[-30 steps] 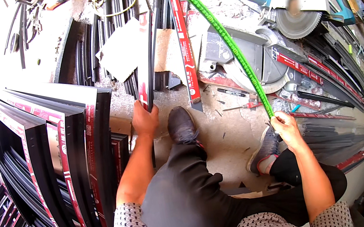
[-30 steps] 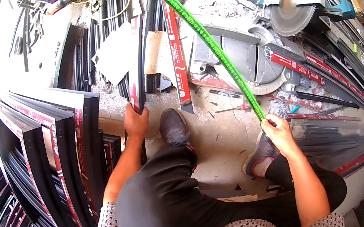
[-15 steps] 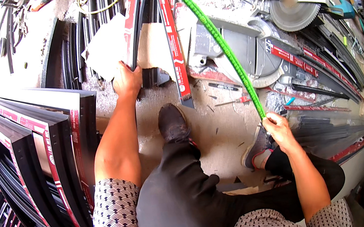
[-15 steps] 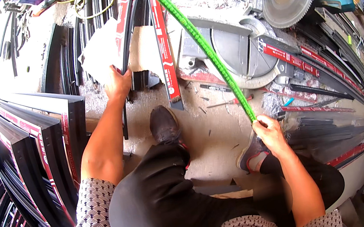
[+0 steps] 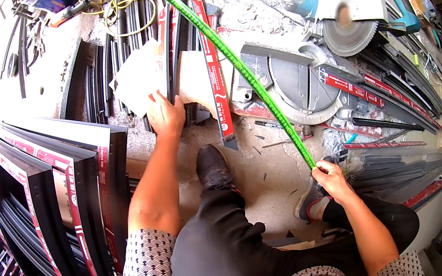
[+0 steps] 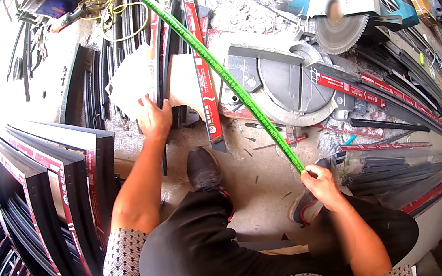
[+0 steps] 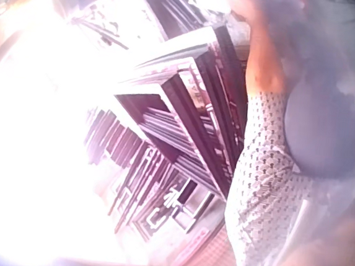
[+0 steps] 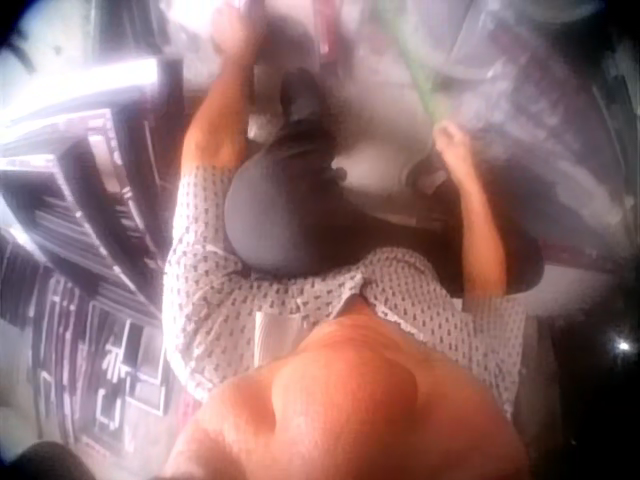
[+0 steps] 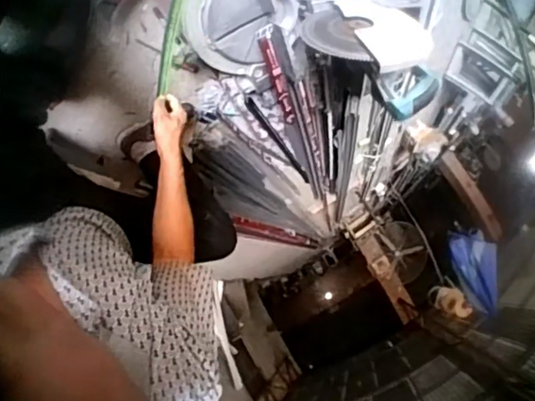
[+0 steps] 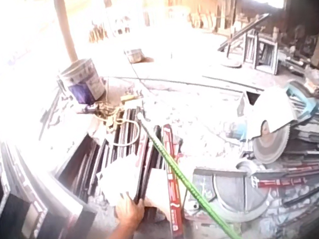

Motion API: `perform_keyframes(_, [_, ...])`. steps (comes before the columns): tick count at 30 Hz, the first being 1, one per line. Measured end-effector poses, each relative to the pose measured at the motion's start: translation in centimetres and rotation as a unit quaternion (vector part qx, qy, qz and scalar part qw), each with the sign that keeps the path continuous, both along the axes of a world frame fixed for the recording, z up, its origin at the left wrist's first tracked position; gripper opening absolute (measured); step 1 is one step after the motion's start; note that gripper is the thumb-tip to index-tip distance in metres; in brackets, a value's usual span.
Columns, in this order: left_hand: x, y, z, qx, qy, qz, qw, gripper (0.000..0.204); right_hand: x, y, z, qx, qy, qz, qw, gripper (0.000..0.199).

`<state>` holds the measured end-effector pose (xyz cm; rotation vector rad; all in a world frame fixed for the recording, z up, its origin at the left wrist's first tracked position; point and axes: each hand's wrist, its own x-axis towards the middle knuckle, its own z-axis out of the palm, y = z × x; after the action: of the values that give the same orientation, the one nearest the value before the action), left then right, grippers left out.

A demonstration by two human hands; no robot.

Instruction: The person assembles window frames by fitting metal profiles together and securing them with a hammer. They then measure the assembled frames using a tape measure to verify dimensions.

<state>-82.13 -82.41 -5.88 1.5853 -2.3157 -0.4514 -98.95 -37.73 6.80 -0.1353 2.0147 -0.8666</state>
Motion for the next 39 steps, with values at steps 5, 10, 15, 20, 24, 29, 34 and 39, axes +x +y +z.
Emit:
perform_keyframes(5, [2.3, 6.0, 1.9, -0.010, 0.088, -0.095, 0.992, 0.052, 1.9, 1.3, -0.5, 0.019, 0.004, 0.001, 1.000, 0.015])
perform_keyframes(10, [5.6, 12.1, 3.3, 0.124, 0.174, -0.091, 0.973, 0.047, 4.1, 4.0, -1.5, 0.029, 0.018, 0.023, 0.999, 0.020])
perform_keyframes(15, [7.4, 14.7, 4.3, 0.375, 0.338, -0.085, 0.859, 0.044, 6.1, 4.9, -0.7, 0.069, 0.068, 0.095, 0.991, 0.027])
perform_keyframes(20, [7.4, 13.7, 8.0, 0.509, 0.386, -0.074, 0.766, 0.035, 7.3, 5.3, 0.9, 0.082, 0.088, 0.109, 0.987, 0.028])
perform_keyframes(24, [7.6, 13.1, 9.6, 0.529, 0.407, -0.071, 0.741, 0.040, 8.3, 6.0, 1.2, 0.072, 0.123, 0.123, 0.982, 0.028])
perform_keyframes(29, [8.9, 13.5, 11.1, 0.533, 0.423, -0.091, 0.727, 0.033, 10.2, 6.4, 1.0, 0.031, 0.068, 0.117, 0.990, 0.018])
perform_keyframes(34, [9.6, 14.3, 11.0, 0.565, 0.491, -0.058, 0.660, 0.024, 11.1, 8.0, 0.9, 0.026, 0.065, 0.108, 0.992, 0.016])
perform_keyframes(39, [9.8, 14.4, 10.7, 0.578, 0.519, -0.059, 0.627, 0.022, 11.8, 8.6, 1.2, 0.024, 0.095, 0.112, 0.989, 0.015])
